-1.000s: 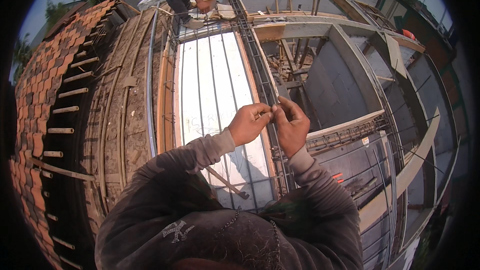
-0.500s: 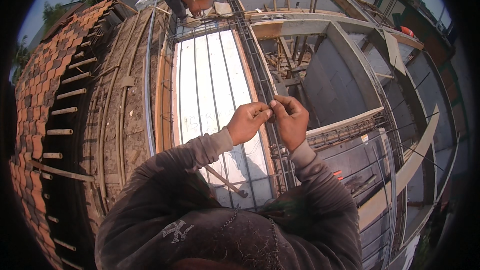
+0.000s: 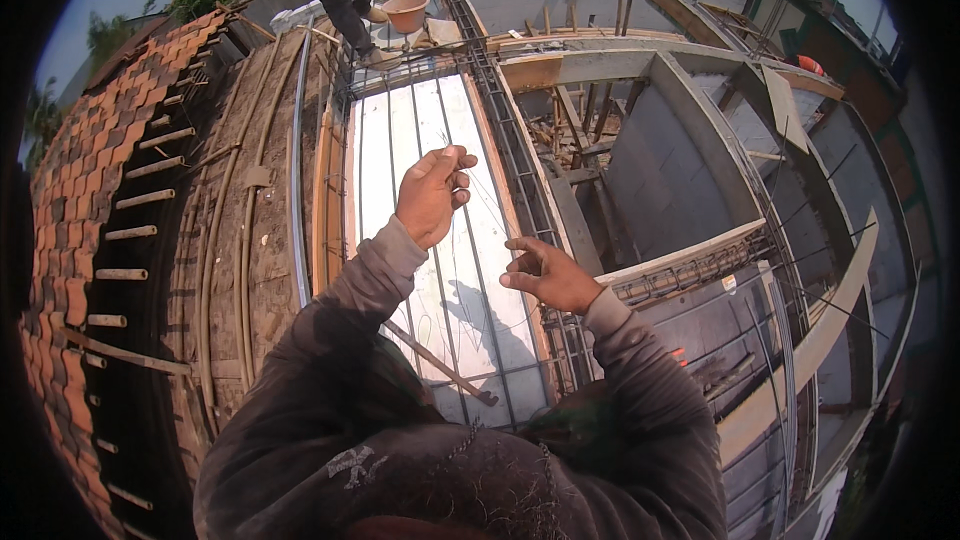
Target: The person works with a coworker on a roof, positioning metal framing components and using wire to secure them.
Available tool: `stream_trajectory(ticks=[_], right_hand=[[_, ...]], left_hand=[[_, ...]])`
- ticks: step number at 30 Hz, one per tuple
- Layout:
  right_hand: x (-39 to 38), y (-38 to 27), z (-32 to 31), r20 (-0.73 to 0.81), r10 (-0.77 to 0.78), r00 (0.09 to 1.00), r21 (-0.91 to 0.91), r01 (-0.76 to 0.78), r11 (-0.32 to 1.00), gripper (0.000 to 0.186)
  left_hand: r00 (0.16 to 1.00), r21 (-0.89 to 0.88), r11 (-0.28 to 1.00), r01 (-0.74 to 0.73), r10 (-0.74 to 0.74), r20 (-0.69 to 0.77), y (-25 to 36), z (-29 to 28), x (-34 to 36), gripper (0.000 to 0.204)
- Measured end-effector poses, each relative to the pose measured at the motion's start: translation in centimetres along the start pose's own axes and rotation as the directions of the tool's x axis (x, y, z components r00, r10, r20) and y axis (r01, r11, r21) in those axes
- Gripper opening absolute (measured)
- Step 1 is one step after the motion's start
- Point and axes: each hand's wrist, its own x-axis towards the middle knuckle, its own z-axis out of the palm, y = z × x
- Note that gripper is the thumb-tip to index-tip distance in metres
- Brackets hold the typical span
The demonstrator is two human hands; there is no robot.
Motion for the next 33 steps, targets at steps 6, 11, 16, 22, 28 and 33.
stream_trajectory(ticks=[6, 11, 16, 22, 28, 33], right_hand=[[-0.1, 0.0, -0.9, 0.193, 0.340, 0.920, 0.411, -0.390, 0.824, 0.018], [-0.4, -1.8, -2.5, -0.102, 0.368, 0.924, 0.622, -0.229, 0.749, 0.011], [0.7, 2.8, -2.6, -0.489, -0.026, 0.872, -0.193, -0.079, 0.978, 0.010], [-1.4, -2.6, -3.8, 0.109, 0.289, 0.951, 0.413, -0.308, 0.857, 0.018], [-2.7, -4.1, 0.4, 0.463, 0.107, 0.880, 0.627, -0.411, 0.662, 0.021], [-2.6, -3.5, 1.1, 0.329, 0.200, 0.923, 0.564, -0.362, 0.742, 0.016]], left_hand=[[0.949, -0.292, 0.937, -0.192, 0.102, -0.297, 3.8, -11.9, 5.0, 0.016], [0.940, -0.193, 0.964, -0.185, 0.117, -0.320, 5.5, -13.5, 4.1, 0.016], [0.913, 0.064, 0.961, -0.270, 0.277, -0.299, 6.5, -12.8, 3.7, 0.018], [0.916, -0.063, 0.951, -0.302, 0.271, -0.297, 8.0, -17.3, 4.1, 0.020], [0.976, -0.453, 0.864, -0.219, 0.197, -0.096, 9.9, -18.6, 3.6, 0.024], [0.975, -0.486, 0.852, -0.195, 0.224, 0.002, 10.8, -19.0, 2.6, 0.019]])
